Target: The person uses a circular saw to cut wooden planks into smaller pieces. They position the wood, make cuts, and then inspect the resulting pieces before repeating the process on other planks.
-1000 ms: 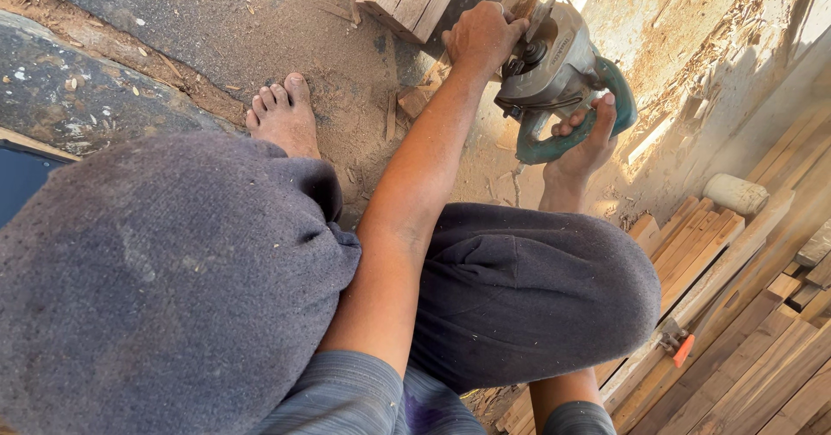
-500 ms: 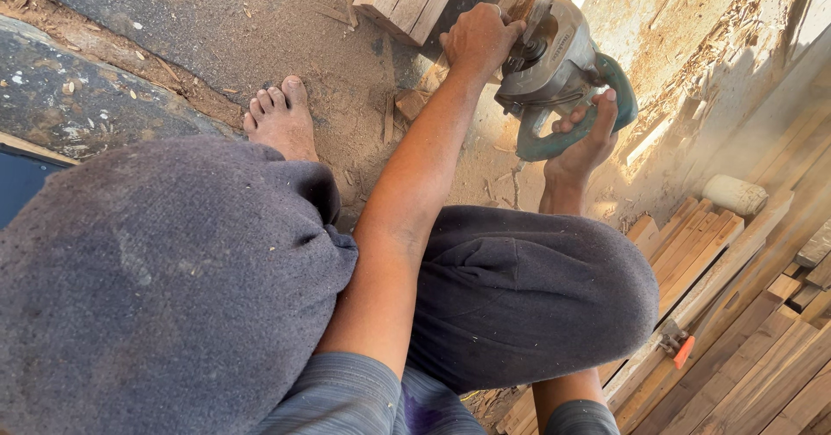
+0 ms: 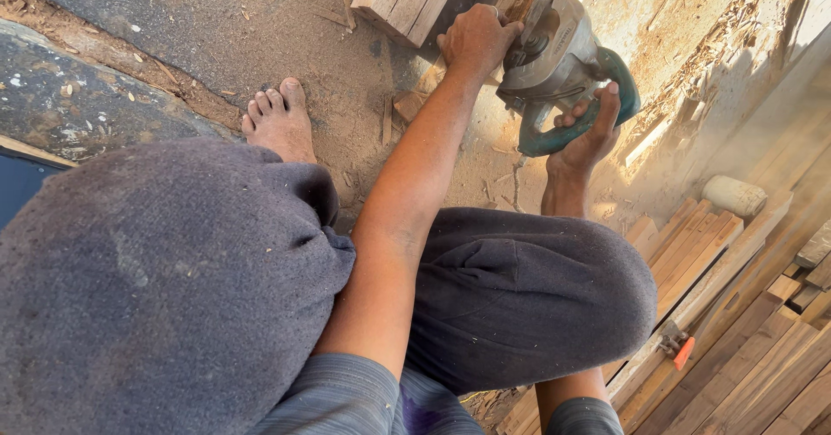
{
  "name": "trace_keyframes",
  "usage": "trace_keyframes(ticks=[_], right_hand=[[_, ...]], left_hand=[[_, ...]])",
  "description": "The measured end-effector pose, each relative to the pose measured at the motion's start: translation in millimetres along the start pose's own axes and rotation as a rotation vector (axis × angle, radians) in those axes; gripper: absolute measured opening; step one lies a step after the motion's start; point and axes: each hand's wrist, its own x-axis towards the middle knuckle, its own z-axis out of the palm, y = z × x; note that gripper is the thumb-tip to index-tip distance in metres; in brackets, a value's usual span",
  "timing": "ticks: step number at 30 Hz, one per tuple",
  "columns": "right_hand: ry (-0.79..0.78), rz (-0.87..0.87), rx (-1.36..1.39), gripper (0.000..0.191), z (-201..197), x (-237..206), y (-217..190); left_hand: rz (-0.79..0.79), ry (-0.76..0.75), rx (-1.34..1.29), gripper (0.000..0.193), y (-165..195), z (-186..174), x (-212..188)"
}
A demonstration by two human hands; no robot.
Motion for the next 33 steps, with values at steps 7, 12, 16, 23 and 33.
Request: trace_keyframes(ticks=[7, 12, 16, 23, 33], right_hand=[[-0.011, -0.002, -0.012, 0.045, -0.6, 3.8, -1.5], [-0.014, 0.004, -0.002, 0.045, -2.7, 5.4, 0.7], [-0.019, 0.005, 0.001, 0.046, -2.4, 6.5, 0.7], [-0.016, 0.016, 0.013, 0.045, -1.7, 8.4, -0.4], [-0.038, -0.003, -0.021, 0.047, 1.8, -2.6, -8.5]], left_hand=[[0.013, 0.013, 0.0, 0.03, -2.1, 3.0, 0.8], [0.019, 0.009, -0.008, 0.03, -4.4, 4.6, 1.6], [0.015, 0.022, 0.0, 0.031, -3.8, 3.4, 2.0], [0.021, 0.027, -0.012, 0.032, -3.2, 0.7, -0.6], [0.004, -0.097, 0.022, 0.047, 0.5, -9.1, 0.2]])
